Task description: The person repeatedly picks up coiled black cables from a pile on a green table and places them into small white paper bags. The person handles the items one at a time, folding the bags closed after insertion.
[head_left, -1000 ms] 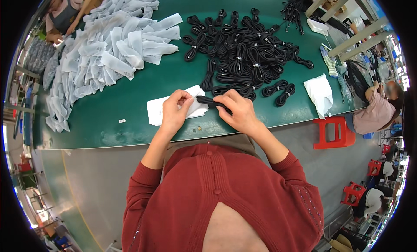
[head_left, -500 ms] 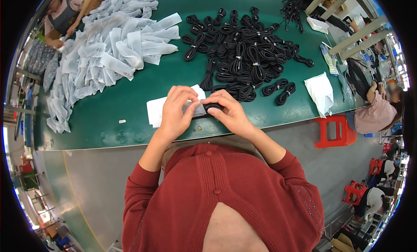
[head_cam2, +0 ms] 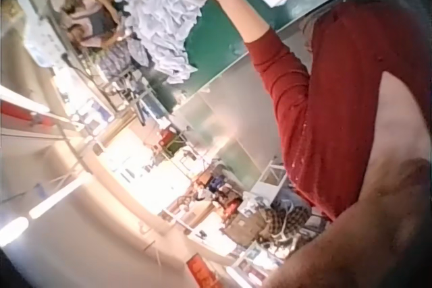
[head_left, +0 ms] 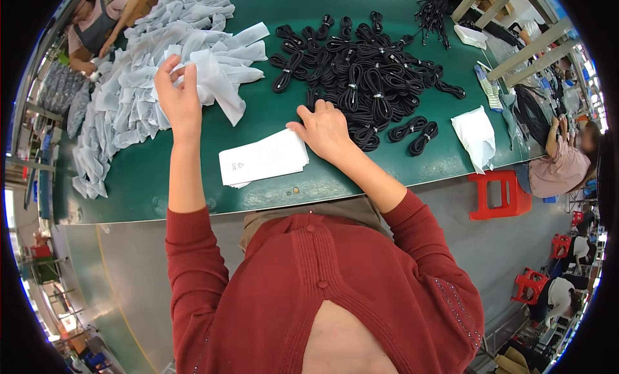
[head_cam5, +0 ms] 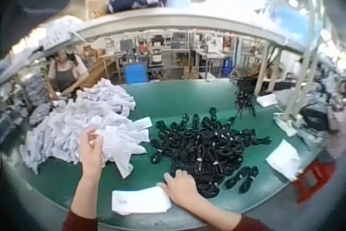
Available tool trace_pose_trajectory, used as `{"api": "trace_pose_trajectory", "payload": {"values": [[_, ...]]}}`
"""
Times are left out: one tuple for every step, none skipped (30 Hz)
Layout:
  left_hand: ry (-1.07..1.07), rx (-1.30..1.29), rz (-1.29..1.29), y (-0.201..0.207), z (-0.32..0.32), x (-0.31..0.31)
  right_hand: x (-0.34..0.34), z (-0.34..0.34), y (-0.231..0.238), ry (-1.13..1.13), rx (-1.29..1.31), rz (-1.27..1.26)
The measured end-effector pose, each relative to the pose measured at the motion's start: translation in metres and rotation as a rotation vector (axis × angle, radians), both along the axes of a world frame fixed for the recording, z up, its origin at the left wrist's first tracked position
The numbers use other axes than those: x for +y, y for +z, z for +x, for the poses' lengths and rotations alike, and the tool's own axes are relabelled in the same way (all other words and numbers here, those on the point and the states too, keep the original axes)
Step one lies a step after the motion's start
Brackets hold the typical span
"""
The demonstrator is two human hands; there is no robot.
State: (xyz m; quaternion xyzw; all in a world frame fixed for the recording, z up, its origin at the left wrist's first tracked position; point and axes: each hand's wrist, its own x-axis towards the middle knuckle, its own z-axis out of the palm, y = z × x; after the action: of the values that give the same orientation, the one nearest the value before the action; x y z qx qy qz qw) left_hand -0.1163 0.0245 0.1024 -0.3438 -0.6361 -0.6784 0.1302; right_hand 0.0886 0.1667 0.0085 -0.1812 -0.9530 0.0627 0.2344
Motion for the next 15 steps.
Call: {"api": "trace_pose_trajectory", "payload": {"values": [[0.137, 0.177, -0.038, 0.002, 0.007, 0.000, -0.001, -0.002, -0.001, -0.027, 0.025, -0.030], [0.076, 0.206, -0.165, -0.004, 0.016, -0.008, 0.000, -0.001, 0.000, -0.042, 0.078, -0.109], [-0.012, 0.130, -0.326, -0.011, 0.036, -0.016, -0.001, 0.001, 0.003, -0.047, 0.130, -0.195], [-0.184, 0.114, -0.364, -0.031, 0.047, -0.018, 0.000, 0.004, 0.007, -0.055, 0.179, -0.276], [-0.325, 0.111, -0.446, -0.043, 0.064, -0.022, -0.001, 0.009, 0.011, -0.057, 0.250, -0.352], [-0.419, 0.158, -0.537, -0.052, 0.079, -0.026, 0.001, 0.014, 0.009, -0.028, 0.310, -0.369], [-0.514, 0.203, -0.625, -0.061, 0.092, -0.027, 0.004, 0.019, 0.009, 0.001, 0.367, -0.384], [-0.496, 0.260, -0.643, -0.068, 0.100, -0.028, 0.005, 0.026, 0.011, 0.030, 0.339, -0.464], [-0.473, 0.316, -0.660, -0.075, 0.108, -0.028, 0.002, 0.035, 0.019, 0.063, 0.310, -0.543], [-0.455, 0.377, -0.675, -0.081, 0.111, -0.027, -0.001, 0.042, 0.024, 0.090, 0.283, -0.619], [-0.448, 0.340, -0.688, -0.087, 0.113, -0.027, -0.005, 0.048, 0.024, 0.108, 0.293, -0.649], [-0.442, 0.310, -0.703, -0.091, 0.113, -0.025, -0.010, 0.053, 0.025, 0.126, 0.309, -0.680], [-0.435, 0.279, -0.719, -0.095, 0.113, -0.024, -0.014, 0.058, 0.025, 0.144, 0.325, -0.711], [-0.436, 0.249, -0.715, -0.098, 0.114, -0.023, -0.017, 0.064, 0.020, 0.138, 0.314, -0.714], [-0.436, 0.220, -0.714, -0.099, 0.115, -0.024, -0.020, 0.069, 0.020, 0.132, 0.291, -0.703]]}}
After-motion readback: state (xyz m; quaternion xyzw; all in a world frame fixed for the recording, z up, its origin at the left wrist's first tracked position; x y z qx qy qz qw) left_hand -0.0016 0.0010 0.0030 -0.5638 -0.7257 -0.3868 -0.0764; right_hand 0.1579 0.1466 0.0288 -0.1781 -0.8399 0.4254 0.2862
